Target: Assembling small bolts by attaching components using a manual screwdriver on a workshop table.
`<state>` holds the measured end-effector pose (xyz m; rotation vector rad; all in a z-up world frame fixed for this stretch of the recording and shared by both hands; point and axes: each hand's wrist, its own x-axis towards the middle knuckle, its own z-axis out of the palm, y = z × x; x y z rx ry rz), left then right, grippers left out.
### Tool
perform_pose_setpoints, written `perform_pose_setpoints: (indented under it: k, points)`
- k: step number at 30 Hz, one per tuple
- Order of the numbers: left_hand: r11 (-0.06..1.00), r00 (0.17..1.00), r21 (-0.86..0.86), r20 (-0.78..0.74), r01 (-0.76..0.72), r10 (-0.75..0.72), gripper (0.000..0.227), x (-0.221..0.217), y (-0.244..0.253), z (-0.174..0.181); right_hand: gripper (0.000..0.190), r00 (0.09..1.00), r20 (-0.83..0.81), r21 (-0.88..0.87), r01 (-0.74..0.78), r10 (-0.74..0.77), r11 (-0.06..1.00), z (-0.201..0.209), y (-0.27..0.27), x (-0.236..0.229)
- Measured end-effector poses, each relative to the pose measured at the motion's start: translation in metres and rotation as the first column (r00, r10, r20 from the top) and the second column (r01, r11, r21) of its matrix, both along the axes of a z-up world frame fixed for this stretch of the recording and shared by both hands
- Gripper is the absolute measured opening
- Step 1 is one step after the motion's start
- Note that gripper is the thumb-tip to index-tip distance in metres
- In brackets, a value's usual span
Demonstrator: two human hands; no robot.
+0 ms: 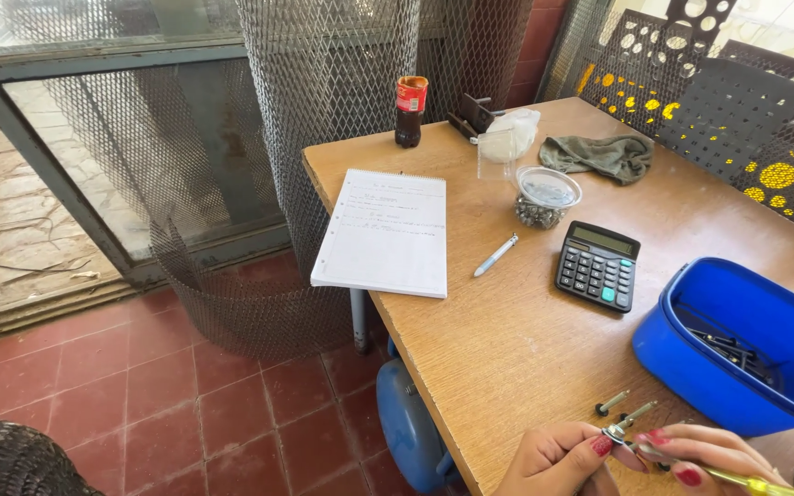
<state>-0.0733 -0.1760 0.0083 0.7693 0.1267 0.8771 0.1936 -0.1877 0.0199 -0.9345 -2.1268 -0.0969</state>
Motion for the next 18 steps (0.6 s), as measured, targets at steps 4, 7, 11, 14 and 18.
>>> perform_pose_setpoints:
  k: [4,7,11,14,18]
  points:
    - [0.999,1.0,-0.025,0.002,0.028,-0.028,0.026,0.0,0.001,-0.001,0.043,0.977,-0.165,-0.665,-0.011,-0.132,0.747,-0.023,0.017,0.029]
    - [0.997,0.999,-0.058,0.007,0.041,-0.041,0.028,0.001,-0.001,0.007,0.039,0.842,-0.39,-0.703,-0.01,-0.373,0.711,0.009,-0.013,-0.033]
    - [1.0,0.993,0.022,-0.113,-0.017,0.019,0.027,-0.002,-0.004,0.019,0.04,0.735,-0.622,-0.701,-0.369,-0.27,0.61,-0.014,-0.004,-0.001]
    - [0.997,0.998,0.078,-0.051,-0.026,0.03,0.033,-0.006,-0.004,0.022,0.009,0.592,-0.711,-0.313,0.219,-0.381,0.924,0.081,-0.051,-0.161]
    - [0.999,0.995,0.049,-0.099,-0.023,0.027,0.034,-0.008,-0.012,0.03,0.012,0.471,-0.844,-0.247,0.082,-0.256,0.966,0.061,-0.051,-0.151]
